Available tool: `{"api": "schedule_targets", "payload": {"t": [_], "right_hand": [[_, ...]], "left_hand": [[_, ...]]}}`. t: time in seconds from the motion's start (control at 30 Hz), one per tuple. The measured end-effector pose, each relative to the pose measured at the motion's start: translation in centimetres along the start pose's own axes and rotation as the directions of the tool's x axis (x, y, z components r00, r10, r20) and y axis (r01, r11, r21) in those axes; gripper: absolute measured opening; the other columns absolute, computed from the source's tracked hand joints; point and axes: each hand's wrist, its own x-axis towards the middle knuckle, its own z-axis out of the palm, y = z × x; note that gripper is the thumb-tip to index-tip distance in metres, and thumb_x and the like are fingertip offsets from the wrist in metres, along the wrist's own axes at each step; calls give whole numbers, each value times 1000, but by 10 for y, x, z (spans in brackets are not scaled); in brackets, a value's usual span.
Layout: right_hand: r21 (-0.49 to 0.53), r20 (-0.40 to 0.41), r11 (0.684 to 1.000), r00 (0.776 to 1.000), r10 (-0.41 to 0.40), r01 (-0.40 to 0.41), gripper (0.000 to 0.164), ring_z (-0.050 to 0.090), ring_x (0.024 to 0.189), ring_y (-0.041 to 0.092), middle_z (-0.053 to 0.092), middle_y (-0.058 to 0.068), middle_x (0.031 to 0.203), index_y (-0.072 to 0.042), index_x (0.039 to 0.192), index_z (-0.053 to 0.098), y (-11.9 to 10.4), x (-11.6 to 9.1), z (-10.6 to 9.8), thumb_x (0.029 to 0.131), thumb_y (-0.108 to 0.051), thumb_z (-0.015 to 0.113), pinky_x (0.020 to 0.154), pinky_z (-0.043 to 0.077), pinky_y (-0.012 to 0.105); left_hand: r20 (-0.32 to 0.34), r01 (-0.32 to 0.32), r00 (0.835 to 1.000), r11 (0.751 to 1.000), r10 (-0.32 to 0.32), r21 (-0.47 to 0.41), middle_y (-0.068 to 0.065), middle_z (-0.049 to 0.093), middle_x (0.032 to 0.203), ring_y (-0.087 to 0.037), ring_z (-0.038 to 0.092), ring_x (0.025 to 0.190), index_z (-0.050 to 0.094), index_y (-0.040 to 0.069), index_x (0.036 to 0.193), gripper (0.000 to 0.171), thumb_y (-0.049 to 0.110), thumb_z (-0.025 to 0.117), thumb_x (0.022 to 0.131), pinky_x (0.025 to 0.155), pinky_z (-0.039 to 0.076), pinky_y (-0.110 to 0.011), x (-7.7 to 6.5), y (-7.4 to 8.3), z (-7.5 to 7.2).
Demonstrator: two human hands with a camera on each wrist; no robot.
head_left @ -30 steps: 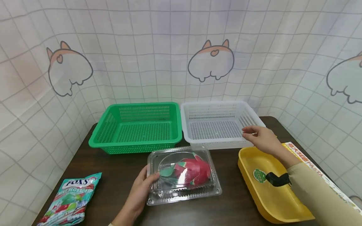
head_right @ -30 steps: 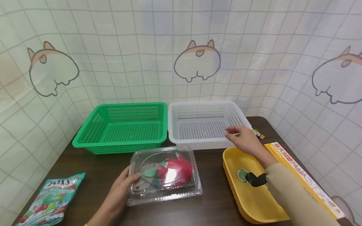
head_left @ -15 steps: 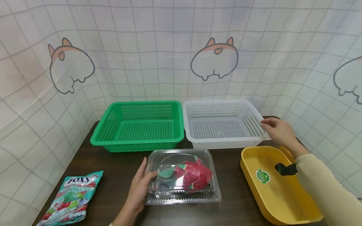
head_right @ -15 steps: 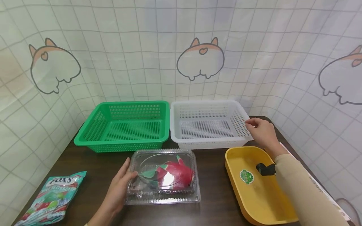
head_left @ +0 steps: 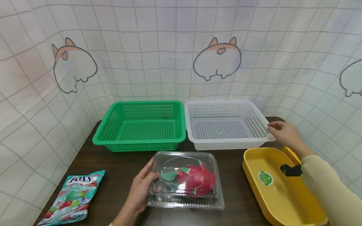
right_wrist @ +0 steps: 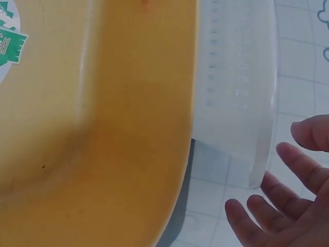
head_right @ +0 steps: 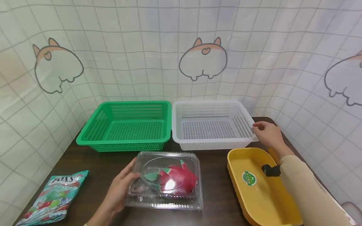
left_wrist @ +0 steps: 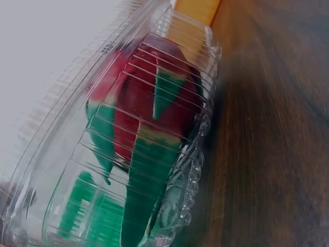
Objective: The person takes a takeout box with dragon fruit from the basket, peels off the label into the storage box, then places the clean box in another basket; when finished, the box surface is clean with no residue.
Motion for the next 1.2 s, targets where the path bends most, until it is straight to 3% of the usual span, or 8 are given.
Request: {"api": "schedule_targets", "payload": {"t": [0.37,0.63,0.77,0.87,1.0,1.1,1.17,1.2], "right_hand": [[-43,87,999,996,13,-9,55,51,107,45,51,33,128,2,134,50,6,2,8,102,-41,40,86,48,58],[-24,100,999,995,24,-22,73,47,114,52,40,40,137,7,151,22,8,2,14,100,-41,46,93,41,67],[-36,114,999,993,31,-27,77,49,112,51,43,39,133,7,152,16,5,3,15,101,-42,45,94,40,68],[-58,131,998,990,46,-39,79,51,108,49,46,38,130,8,152,12,4,3,16,102,-45,41,92,42,66],[-83,139,996,989,48,-37,79,54,100,45,48,39,127,10,151,9,5,2,18,103,-46,37,89,45,63],[-89,134,995,990,44,-32,79,54,96,43,48,39,126,10,151,11,6,2,19,103,-46,37,87,46,61],[-85,141,996,989,53,-41,81,53,96,43,46,39,127,10,151,10,7,2,19,102,-48,38,88,46,62],[-85,145,995,988,58,-46,82,52,97,44,45,40,128,10,151,9,8,2,19,102,-49,38,90,45,64]], "left_hand": [[35,9,999,998,-7,-55,-7,45,147,-24,65,95,40,33,149,62,12,54,92,69,58,-42,-8,28,5],[29,-88,995,994,90,-70,-1,44,148,-11,57,65,39,35,149,62,14,55,93,54,51,-25,10,64,36],[35,-78,996,989,83,-123,-1,34,154,-20,59,101,34,32,152,64,16,53,93,64,54,-30,29,79,58],[54,-50,997,982,60,-180,-6,29,156,-34,35,138,31,29,154,66,16,52,93,82,54,-53,43,88,75],[15,-24,1000,986,27,-168,-5,21,160,-35,17,146,34,28,153,67,16,54,90,104,34,-63,64,97,98],[-38,-23,999,992,19,-120,-3,20,161,-29,24,140,35,26,153,68,16,56,88,105,33,-52,80,104,118],[-65,-34,997,995,28,-94,-4,25,160,-19,49,111,35,24,153,69,16,57,87,87,43,-37,92,108,133],[-73,-37,997,995,30,-88,-5,27,159,-14,53,90,35,25,153,70,17,57,87,74,44,-30,97,110,141]]}}
